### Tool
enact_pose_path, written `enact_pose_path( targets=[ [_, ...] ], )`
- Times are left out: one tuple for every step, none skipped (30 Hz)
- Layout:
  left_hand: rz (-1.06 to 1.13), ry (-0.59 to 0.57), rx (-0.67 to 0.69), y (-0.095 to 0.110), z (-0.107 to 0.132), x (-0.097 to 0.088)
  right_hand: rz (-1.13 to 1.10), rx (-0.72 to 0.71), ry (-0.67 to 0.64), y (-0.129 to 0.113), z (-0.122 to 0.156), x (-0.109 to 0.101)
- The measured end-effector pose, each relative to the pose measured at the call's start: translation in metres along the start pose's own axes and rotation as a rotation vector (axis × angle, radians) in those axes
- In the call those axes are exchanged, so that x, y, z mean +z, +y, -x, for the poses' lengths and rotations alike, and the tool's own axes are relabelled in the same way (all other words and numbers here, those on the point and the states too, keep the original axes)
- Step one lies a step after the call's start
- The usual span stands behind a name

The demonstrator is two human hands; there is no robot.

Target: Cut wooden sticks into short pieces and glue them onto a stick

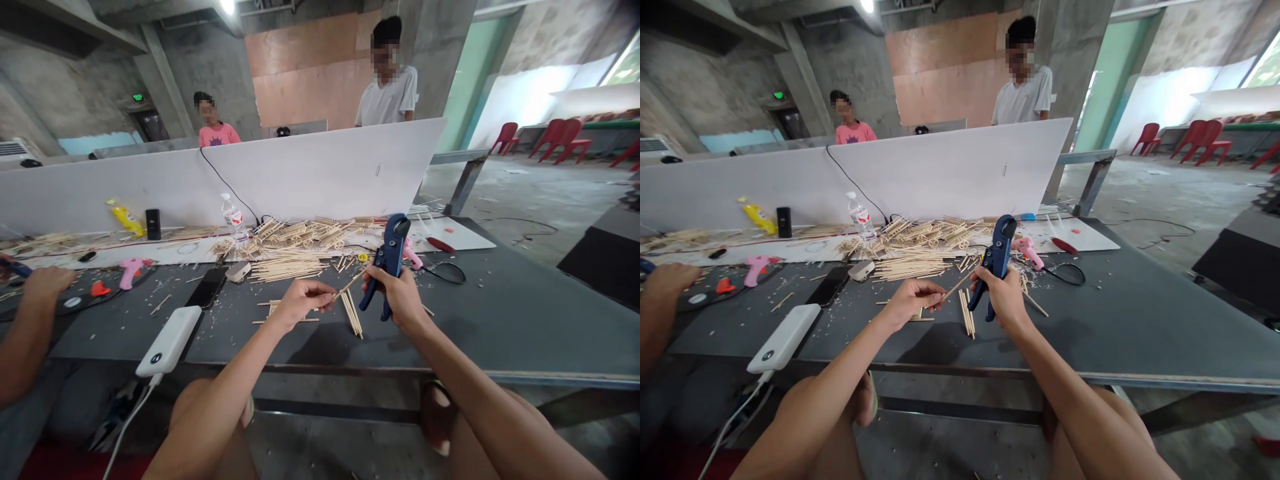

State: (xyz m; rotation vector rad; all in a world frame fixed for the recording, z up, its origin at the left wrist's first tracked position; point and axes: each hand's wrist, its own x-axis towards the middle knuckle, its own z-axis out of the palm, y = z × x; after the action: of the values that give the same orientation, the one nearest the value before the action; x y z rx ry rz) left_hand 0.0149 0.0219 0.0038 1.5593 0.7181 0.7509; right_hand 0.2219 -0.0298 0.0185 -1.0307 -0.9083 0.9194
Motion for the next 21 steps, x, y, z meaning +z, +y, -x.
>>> enact_pose_path(
  targets=[
    [-0.006, -0.003, 0.000, 0.0011, 0.0005, 0.0004, 0.000, 0.000, 0.002, -0.0002, 0.0002, 0.0002],
    [-0.012, -0.006, 0.001, 0.0022, 0.0010, 0.0008, 0.003, -0.001, 0.003, -0.0004, 0.0005, 0.0004],
    [-0.020, -0.010, 0.002, 0.0033, 0.0014, 0.0010, 0.005, -0.003, 0.003, -0.0007, 0.0008, 0.0007],
    [-0.030, -0.012, 0.003, 0.0042, 0.0018, 0.0011, 0.007, -0.005, 0.000, -0.0009, 0.0010, 0.0010],
    [-0.041, -0.015, 0.003, 0.0048, 0.0020, 0.0010, 0.007, -0.009, -0.001, -0.0010, 0.0012, 0.0013],
    [-0.051, -0.017, 0.003, 0.0051, 0.0020, 0.0008, 0.006, -0.013, -0.003, -0.0010, 0.0014, 0.0018],
    [-0.058, -0.018, 0.003, 0.0051, 0.0020, 0.0006, 0.002, -0.015, -0.002, -0.0009, 0.0015, 0.0022],
    [-0.063, -0.016, 0.003, 0.0047, 0.0018, 0.0002, -0.001, -0.015, 0.001, -0.0007, 0.0016, 0.0027],
    [-0.065, -0.012, 0.004, 0.0042, 0.0017, -0.0001, -0.003, -0.015, 0.006, -0.0005, 0.0016, 0.0031],
    [-0.067, -0.008, 0.007, 0.0035, 0.0015, -0.0004, -0.003, -0.015, 0.010, -0.0002, 0.0017, 0.0035],
    [-0.070, -0.004, 0.013, 0.0029, 0.0013, -0.0006, -0.002, -0.016, 0.012, -0.0001, 0.0017, 0.0037],
    [-0.074, 0.000, 0.020, 0.0025, 0.0012, -0.0008, -0.003, -0.019, 0.009, 0.0001, 0.0017, 0.0038],
    [-0.082, 0.004, 0.027, 0.0023, 0.0011, -0.0010, -0.004, -0.022, 0.005, 0.0001, 0.0017, 0.0038],
    [-0.093, 0.010, 0.033, 0.0024, 0.0011, -0.0011, -0.005, -0.024, 0.000, 0.0000, 0.0017, 0.0037],
    [-0.108, 0.017, 0.036, 0.0028, 0.0012, -0.0014, -0.005, -0.025, -0.006, -0.0001, 0.0017, 0.0035],
    [-0.126, 0.026, 0.038, 0.0032, 0.0012, -0.0017, -0.005, -0.024, -0.011, -0.0004, 0.0016, 0.0032],
    [-0.143, 0.036, 0.039, 0.0037, 0.0012, -0.0021, -0.005, -0.022, -0.014, -0.0006, 0.0014, 0.0030],
    [-0.159, 0.047, 0.039, 0.0040, 0.0012, -0.0028, -0.005, -0.019, -0.013, -0.0009, 0.0011, 0.0027],
    [-0.170, 0.057, 0.039, 0.0042, 0.0011, -0.0036, -0.007, -0.013, -0.011, -0.0011, 0.0008, 0.0024],
    [-0.176, 0.070, 0.041, 0.0041, 0.0010, -0.0046, -0.010, -0.008, -0.008, -0.0012, 0.0004, 0.0021],
    [-0.178, 0.083, 0.044, 0.0038, 0.0009, -0.0057, -0.014, -0.002, -0.005, -0.0013, 0.0000, 0.0018]
  ],
)
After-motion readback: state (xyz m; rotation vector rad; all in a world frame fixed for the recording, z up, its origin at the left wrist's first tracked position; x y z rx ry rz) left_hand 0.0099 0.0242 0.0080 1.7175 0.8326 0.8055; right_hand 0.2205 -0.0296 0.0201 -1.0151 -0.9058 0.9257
